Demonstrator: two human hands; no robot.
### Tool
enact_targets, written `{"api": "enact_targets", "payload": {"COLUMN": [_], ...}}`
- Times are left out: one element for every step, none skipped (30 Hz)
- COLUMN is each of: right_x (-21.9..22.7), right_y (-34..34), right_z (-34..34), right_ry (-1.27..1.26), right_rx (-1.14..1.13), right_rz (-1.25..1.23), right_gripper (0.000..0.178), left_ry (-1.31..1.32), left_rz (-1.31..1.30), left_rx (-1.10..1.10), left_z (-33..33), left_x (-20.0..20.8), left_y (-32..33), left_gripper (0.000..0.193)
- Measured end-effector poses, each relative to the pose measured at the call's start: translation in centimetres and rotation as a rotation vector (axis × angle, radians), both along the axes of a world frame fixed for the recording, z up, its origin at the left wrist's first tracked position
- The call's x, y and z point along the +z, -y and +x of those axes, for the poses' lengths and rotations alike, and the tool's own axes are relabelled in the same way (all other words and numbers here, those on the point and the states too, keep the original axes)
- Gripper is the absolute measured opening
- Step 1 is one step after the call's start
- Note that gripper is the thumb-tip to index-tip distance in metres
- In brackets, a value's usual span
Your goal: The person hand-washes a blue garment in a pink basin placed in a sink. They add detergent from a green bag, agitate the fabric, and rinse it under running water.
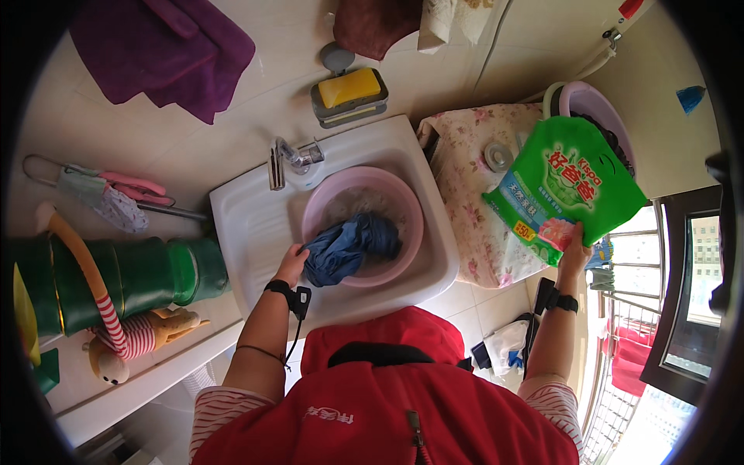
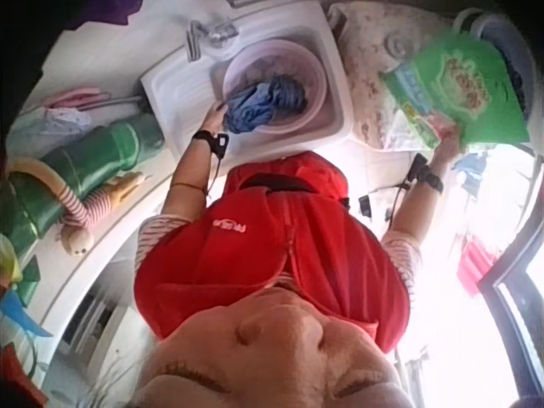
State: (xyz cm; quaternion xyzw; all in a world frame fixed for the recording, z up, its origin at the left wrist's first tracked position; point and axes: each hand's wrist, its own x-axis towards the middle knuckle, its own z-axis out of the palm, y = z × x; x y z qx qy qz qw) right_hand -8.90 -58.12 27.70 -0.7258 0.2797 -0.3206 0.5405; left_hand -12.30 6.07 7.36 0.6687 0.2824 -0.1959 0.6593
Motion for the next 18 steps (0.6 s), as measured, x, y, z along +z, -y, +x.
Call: {"api": "enact_targets", "payload": {"right_x": [1.6, 3.2, 4.9, 6.7, 8.2, 10.1, 12.0, 13.4, 14.8, 15.7, 16.2, 16.5, 16.7, 16.9, 17.0, 16.9, 16.7, 16.6], "right_y": [-0.7, -1.5, -2.4, -3.3, -4.4, -5.2, -6.1, -7.2, -8.4, -9.9, -11.6, -13.2, -14.9, -16.5, -18.1, -19.6, -21.0, -22.3], "right_z": [-0.4, -0.8, -1.3, -2.0, -2.2, -2.8, -3.3, -3.5, -3.6, -3.7, -3.6, -3.6, -3.6, -4.0, -4.1, -4.3, -4.4, -4.6], "right_ry": [-0.050, -0.102, -0.160, -0.184, -0.020, -0.094, -0.174, -0.187, -0.205, -0.226, -0.288, -0.350, -0.475, -0.432, -0.432, -0.415, -0.398, -0.417], "right_rx": [0.033, 0.064, 0.072, 0.156, 0.293, 0.326, 0.342, 0.390, 0.426, 0.449, 0.531, 0.599, 0.627, 0.750, 0.800, 0.814, 0.824, 0.900], "right_rz": [-0.095, -0.231, -0.405, -0.443, -0.524, -0.576, -0.644, -0.646, -0.656, -0.675, -0.652, -0.639, -0.591, -0.501, -0.560, -0.539, -0.495, -0.512], "right_gripper": [0.022, 0.023, 0.023, 0.024, 0.022, 0.019, 0.016, 0.015, 0.013, 0.012, 0.012, 0.012, 0.012, 0.014, 0.017, 0.014, 0.011, 0.012], "left_ry": [-0.012, -0.012, -0.019, -0.034, -0.023, -0.022, -0.016, -0.009, 0.004, 0.017, 0.041, 0.067, 0.071, 0.113, 0.138, 0.142, 0.129, 0.115], "left_rz": [0.002, -0.014, -0.015, 0.000, -0.005, 0.005, 0.024, 0.023, 0.032, 0.050, 0.047, 0.053, 0.071, 0.093, 0.093, 0.102, 0.116, 0.102], "left_rx": [-0.009, -0.018, -0.026, -0.039, -0.062, -0.088, -0.117, -0.129, -0.144, -0.156, -0.166, -0.170, -0.164, -0.178, -0.193, -0.208, -0.229, -0.228], "left_z": [0.1, 0.1, 0.2, 0.3, 0.3, 0.3, 0.3, 0.3, 0.3, 0.2, 0.2, 0.2, 0.1, 0.1, 0.1, 0.2, 0.2, 0.3], "left_x": [-0.1, -0.3, -0.4, -0.7, -0.9, -1.2, -1.5, -1.8, -2.1, -2.4, -2.6, -2.7, -2.9, -2.9, -2.9, -2.9, -2.8, -2.7], "left_y": [-0.1, -0.2, -0.4, -0.6, -0.7, -0.9, -1.1, -1.2, -1.4, -1.4, -1.5, -1.5, -1.5, -1.5, -1.5, -1.5, -1.5, -1.6], "left_gripper": [0.028, 0.028, 0.028, 0.028, 0.030, 0.032, 0.034, 0.034, 0.034, 0.034, 0.035, 0.036, 0.037, 0.037, 0.037, 0.037, 0.037, 0.037]}}
